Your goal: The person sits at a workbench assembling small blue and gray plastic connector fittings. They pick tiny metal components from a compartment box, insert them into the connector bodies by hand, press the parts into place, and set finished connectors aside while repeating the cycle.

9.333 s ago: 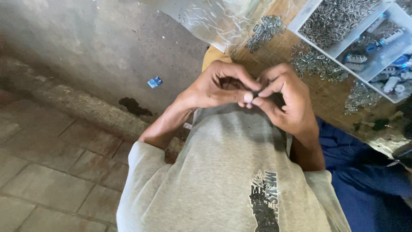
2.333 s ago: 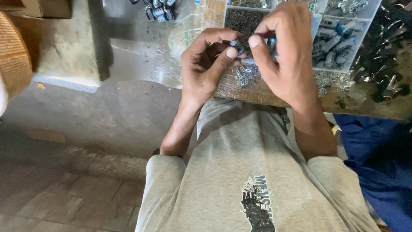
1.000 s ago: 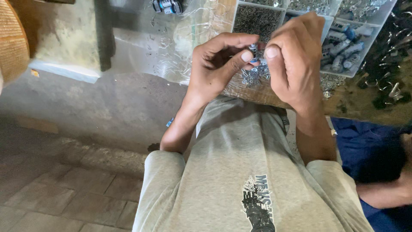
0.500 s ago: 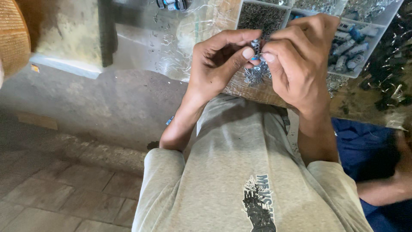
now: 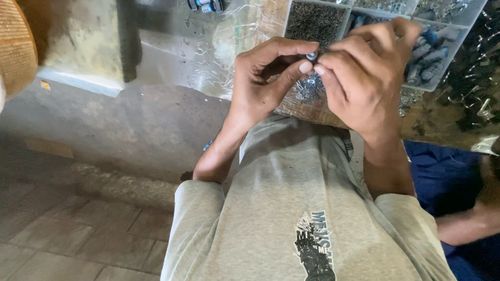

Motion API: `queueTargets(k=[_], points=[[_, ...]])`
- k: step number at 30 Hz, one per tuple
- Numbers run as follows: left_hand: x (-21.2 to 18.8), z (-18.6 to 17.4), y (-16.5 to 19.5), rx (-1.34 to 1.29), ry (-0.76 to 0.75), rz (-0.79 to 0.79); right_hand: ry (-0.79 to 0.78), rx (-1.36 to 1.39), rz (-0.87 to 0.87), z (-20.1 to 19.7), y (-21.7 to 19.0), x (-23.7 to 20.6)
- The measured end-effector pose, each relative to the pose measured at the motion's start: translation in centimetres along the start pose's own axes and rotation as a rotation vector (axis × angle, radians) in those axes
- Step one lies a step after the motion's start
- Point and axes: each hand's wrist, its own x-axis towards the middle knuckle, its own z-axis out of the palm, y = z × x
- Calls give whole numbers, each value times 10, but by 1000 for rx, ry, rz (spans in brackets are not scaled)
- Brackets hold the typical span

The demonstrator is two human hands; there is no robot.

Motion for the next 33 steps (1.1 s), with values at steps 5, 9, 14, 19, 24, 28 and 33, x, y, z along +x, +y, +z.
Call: queueTargets(k=[5, 9, 14, 19, 24, 28, 33], points=[[2, -2, -5, -226, -46, -47, -7, 247, 224, 0, 0, -4], [1, -7, -8, -276, -38, -71, 22, 211, 222, 2, 2, -4], [3, -13, -9, -299, 40, 6, -80, -192, 144, 17, 10, 3], [1, -17, -6, -296, 56, -14, -169, -308, 147, 30, 13, 0], [0, -16, -8, -245, 52, -38, -122, -199, 187, 30, 15, 1], [2, -12, -10, -227, 22, -18, -63, -52, 216, 22, 10, 10], [4, -8, -9, -218, 11, -2, 43, 413, 366, 8, -1, 17]])
